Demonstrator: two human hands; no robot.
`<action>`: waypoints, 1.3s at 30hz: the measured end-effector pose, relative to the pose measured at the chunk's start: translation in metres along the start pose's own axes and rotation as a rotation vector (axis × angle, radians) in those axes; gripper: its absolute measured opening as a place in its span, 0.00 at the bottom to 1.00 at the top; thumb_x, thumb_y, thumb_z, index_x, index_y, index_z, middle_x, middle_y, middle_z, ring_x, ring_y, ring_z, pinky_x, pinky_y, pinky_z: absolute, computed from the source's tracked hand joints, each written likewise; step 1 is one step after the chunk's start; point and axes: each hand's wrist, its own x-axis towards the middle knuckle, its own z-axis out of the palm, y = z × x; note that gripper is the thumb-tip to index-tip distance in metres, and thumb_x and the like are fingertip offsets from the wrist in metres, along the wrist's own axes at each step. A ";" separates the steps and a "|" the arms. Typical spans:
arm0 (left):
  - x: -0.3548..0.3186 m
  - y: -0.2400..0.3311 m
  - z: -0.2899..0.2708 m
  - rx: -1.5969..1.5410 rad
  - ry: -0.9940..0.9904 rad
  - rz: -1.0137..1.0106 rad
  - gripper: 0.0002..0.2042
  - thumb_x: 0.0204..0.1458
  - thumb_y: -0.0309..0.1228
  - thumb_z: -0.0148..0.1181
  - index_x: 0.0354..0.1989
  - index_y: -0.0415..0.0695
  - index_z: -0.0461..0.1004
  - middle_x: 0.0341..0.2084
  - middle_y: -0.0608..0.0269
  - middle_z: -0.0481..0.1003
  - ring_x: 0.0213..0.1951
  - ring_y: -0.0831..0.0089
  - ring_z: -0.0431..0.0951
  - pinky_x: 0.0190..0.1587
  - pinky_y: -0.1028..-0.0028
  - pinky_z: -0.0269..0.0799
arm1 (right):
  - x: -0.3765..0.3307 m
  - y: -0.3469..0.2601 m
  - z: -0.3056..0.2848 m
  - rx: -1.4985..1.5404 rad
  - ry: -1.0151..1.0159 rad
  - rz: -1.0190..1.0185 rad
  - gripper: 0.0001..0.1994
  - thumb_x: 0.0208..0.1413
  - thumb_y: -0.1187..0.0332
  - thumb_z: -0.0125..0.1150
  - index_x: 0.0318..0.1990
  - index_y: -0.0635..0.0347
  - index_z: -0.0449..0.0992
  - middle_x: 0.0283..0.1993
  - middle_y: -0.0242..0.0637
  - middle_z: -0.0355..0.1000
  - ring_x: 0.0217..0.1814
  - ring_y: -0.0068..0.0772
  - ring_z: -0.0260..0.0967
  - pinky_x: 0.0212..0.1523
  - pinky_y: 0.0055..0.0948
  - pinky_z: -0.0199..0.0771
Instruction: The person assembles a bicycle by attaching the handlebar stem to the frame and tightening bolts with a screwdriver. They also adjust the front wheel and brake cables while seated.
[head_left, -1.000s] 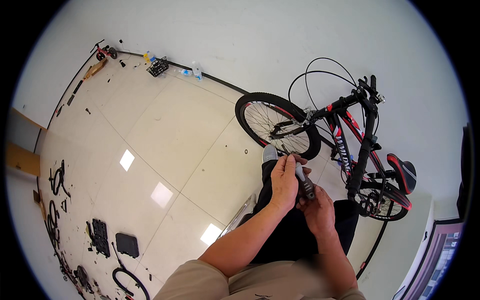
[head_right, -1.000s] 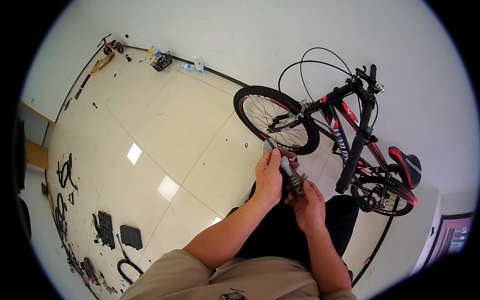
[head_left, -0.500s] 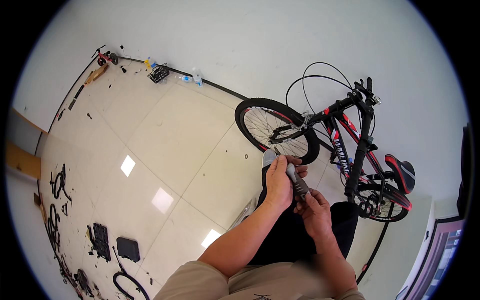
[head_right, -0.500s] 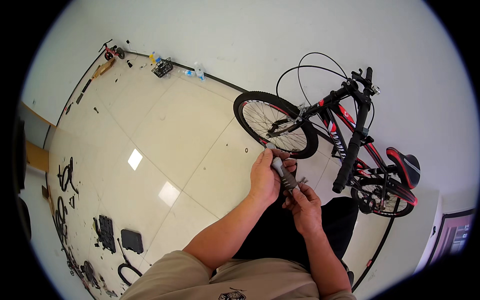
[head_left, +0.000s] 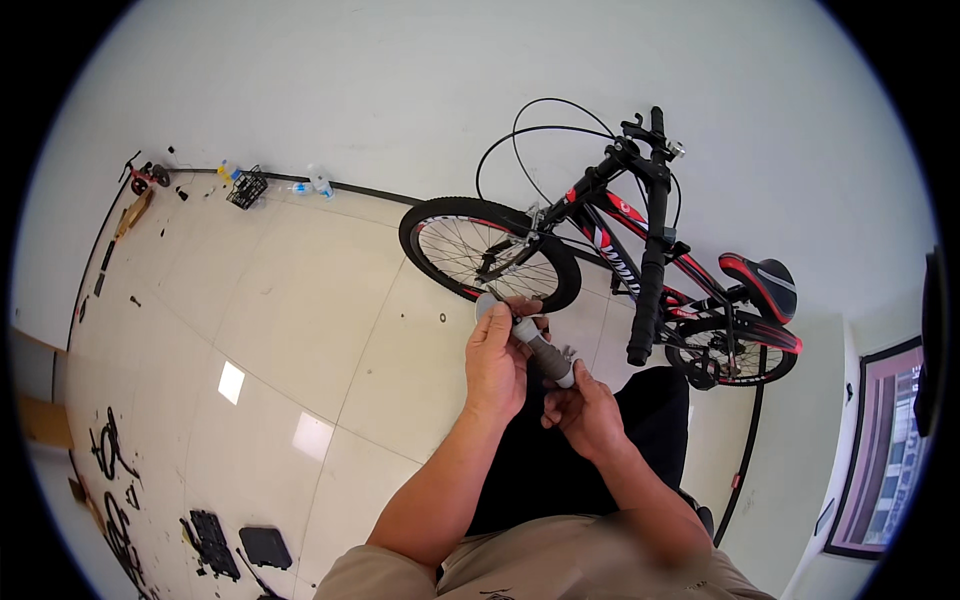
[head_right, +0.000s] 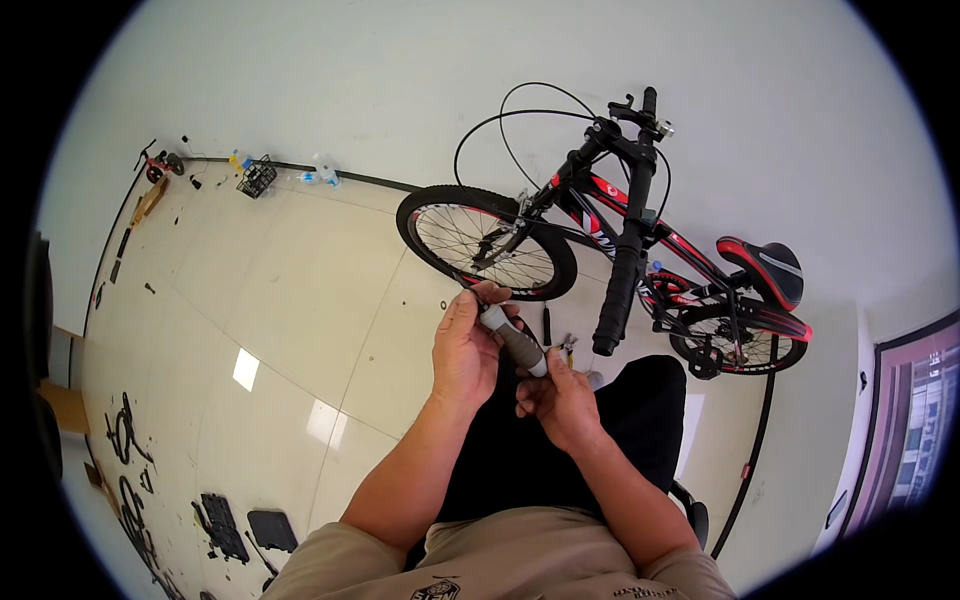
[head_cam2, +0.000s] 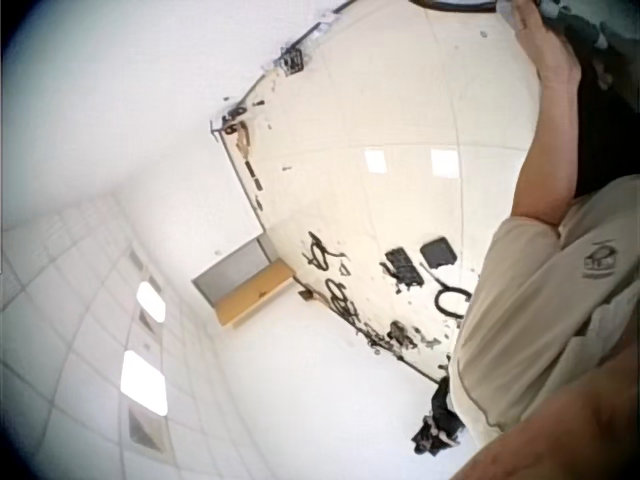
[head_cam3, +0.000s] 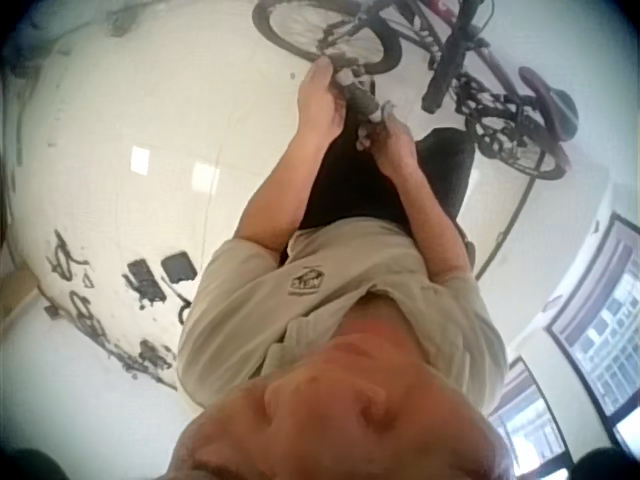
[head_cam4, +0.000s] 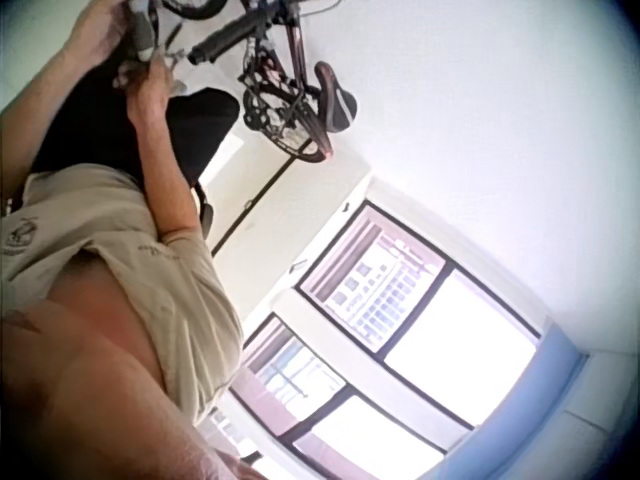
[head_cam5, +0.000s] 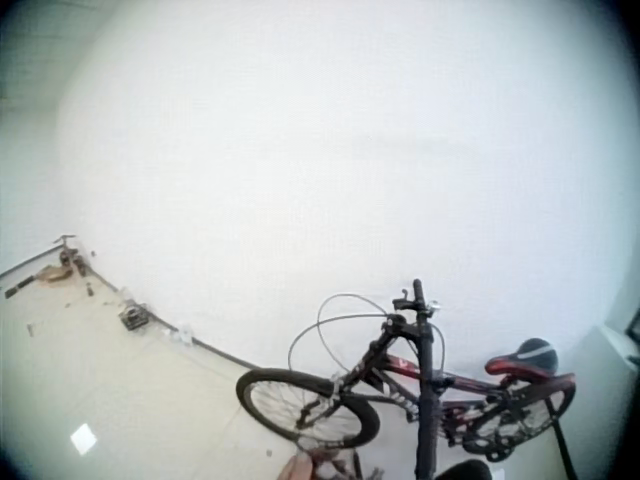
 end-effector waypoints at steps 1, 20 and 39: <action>0.000 0.000 0.000 0.006 -0.016 0.003 0.14 0.68 0.38 0.49 0.46 0.39 0.74 0.43 0.58 0.78 0.42 0.68 0.78 0.46 0.66 0.74 | 0.000 0.000 -0.001 0.008 0.008 0.004 0.25 0.71 0.48 0.42 0.45 0.66 0.72 0.28 0.43 0.73 0.23 0.34 0.64 0.32 0.38 0.69; 0.000 -0.004 -0.003 0.090 -0.128 0.051 0.11 0.66 0.35 0.54 0.45 0.39 0.75 0.42 0.58 0.78 0.43 0.67 0.76 0.48 0.65 0.74 | -0.001 -0.004 -0.001 0.152 -0.030 -0.042 0.11 0.68 0.59 0.53 0.48 0.56 0.70 0.30 0.37 0.72 0.27 0.28 0.64 0.34 0.35 0.69; 0.002 0.002 -0.001 0.163 0.007 0.101 0.11 0.66 0.33 0.50 0.50 0.41 0.75 0.40 0.59 0.79 0.41 0.70 0.76 0.45 0.71 0.70 | -0.007 -0.001 -0.025 0.150 -0.022 -0.079 0.08 0.66 0.64 0.59 0.45 0.55 0.71 0.29 0.33 0.70 0.26 0.27 0.65 0.32 0.33 0.70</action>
